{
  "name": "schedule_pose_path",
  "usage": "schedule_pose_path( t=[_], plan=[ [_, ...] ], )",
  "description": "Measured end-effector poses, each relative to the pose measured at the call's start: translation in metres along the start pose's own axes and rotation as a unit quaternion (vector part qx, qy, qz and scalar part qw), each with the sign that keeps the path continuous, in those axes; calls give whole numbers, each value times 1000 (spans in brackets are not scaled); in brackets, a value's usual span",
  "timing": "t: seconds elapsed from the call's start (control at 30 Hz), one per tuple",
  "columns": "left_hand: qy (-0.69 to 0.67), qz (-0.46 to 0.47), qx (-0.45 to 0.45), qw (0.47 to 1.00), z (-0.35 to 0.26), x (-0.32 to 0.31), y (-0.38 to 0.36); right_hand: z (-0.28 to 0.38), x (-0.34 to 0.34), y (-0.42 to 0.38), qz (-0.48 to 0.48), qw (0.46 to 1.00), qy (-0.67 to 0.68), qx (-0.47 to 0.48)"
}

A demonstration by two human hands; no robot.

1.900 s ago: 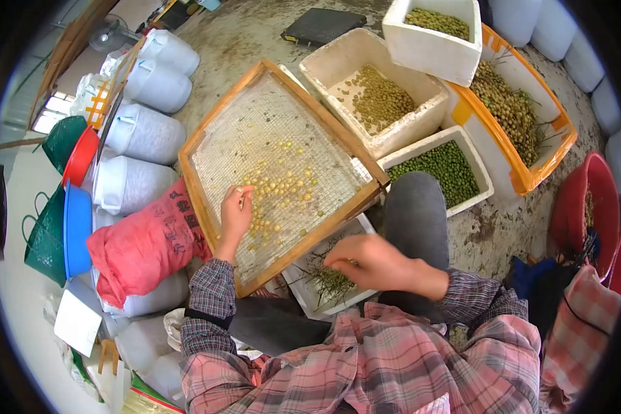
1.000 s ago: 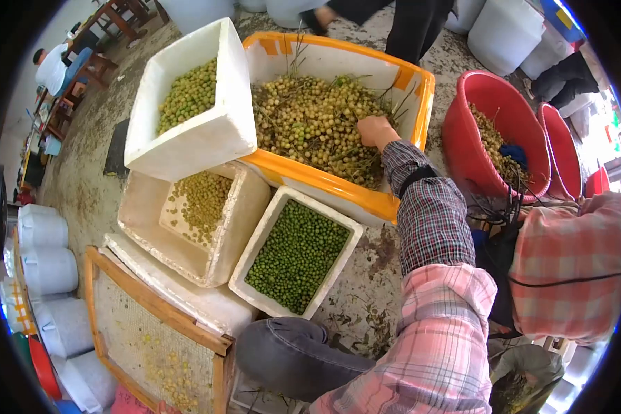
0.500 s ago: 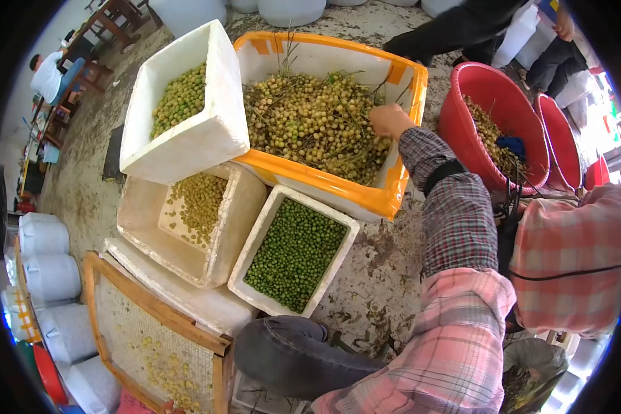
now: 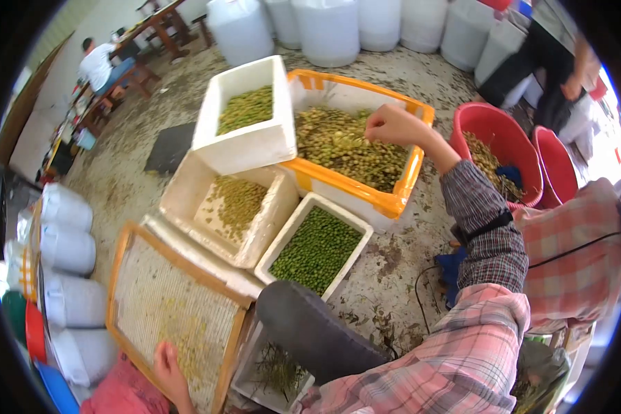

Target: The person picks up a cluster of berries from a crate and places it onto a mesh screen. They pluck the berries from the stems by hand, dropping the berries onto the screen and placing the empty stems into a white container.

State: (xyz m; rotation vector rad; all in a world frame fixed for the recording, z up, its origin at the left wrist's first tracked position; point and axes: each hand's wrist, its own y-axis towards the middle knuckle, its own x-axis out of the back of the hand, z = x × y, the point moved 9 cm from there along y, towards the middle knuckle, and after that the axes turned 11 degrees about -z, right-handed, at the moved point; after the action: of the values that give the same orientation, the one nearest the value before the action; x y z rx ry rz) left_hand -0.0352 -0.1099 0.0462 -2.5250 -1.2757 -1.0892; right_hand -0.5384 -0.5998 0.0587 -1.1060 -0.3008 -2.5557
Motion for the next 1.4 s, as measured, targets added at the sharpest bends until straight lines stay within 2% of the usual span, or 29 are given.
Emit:
schedule_pose_path(
  t=[0.03,0.13,0.17,0.2,0.23,0.33,0.4,0.43,0.47,0.5,0.6,0.67,0.7,0.8,0.9,0.97,1.1,1.17,1.2,1.27,1.37,1.4],
  plan=[
    [-68,11,39,997,-13,-8,2,33,-16,-7,20,999,15,30],
    [-201,79,29,976,-80,-41,2,160,-79,-45,67,977,141,146],
    [-290,97,20,952,-89,-51,0,194,-113,-58,116,967,164,158],
    [-321,117,-1,940,-103,-58,1,227,-143,-73,168,953,188,168],
    [-340,100,-14,935,-110,-63,1,262,-171,-90,204,941,203,178],
    [-403,-2,44,914,-110,-46,-4,351,-241,-146,295,909,225,189],
    [-413,-82,60,905,-82,-20,-8,383,-279,-176,325,903,222,172],
    [-400,-125,57,906,-62,-10,-9,396,-303,-189,343,881,273,176],
    [-388,-164,55,905,-43,-2,-12,398,-321,-198,355,876,287,154],
    [-433,-204,82,874,-43,9,-18,408,-332,-210,363,872,301,131],
    [-422,-217,153,867,21,12,-22,418,-369,-232,383,865,314,83],
    [-440,-154,208,860,45,14,-25,417,-393,-238,390,861,317,73],
    [-447,-121,234,855,53,13,-27,420,-397,-238,370,871,305,110],
    [-261,-160,153,940,58,35,-20,425,-408,-238,308,889,266,209],
    [-147,-172,90,970,83,37,-3,432,-412,-233,250,900,224,279],
    [-163,-175,108,965,88,36,1,440,-412,-231,209,907,201,306],
    [-132,-105,135,976,85,35,4,435,-431,-228,290,904,162,268],
    [-118,-53,114,985,80,34,5,428,-436,-227,333,897,137,256],
    [-111,-28,103,988,76,32,6,429,-433,-225,328,895,139,267],
    [-108,-36,69,991,74,34,7,425,-434,-225,319,893,140,285],
    [-173,-91,52,979,74,34,8,422,-405,-223,378,903,166,119],
    [-205,-116,52,970,74,35,7,421,-405,-225,391,898,180,98]
  ],
)
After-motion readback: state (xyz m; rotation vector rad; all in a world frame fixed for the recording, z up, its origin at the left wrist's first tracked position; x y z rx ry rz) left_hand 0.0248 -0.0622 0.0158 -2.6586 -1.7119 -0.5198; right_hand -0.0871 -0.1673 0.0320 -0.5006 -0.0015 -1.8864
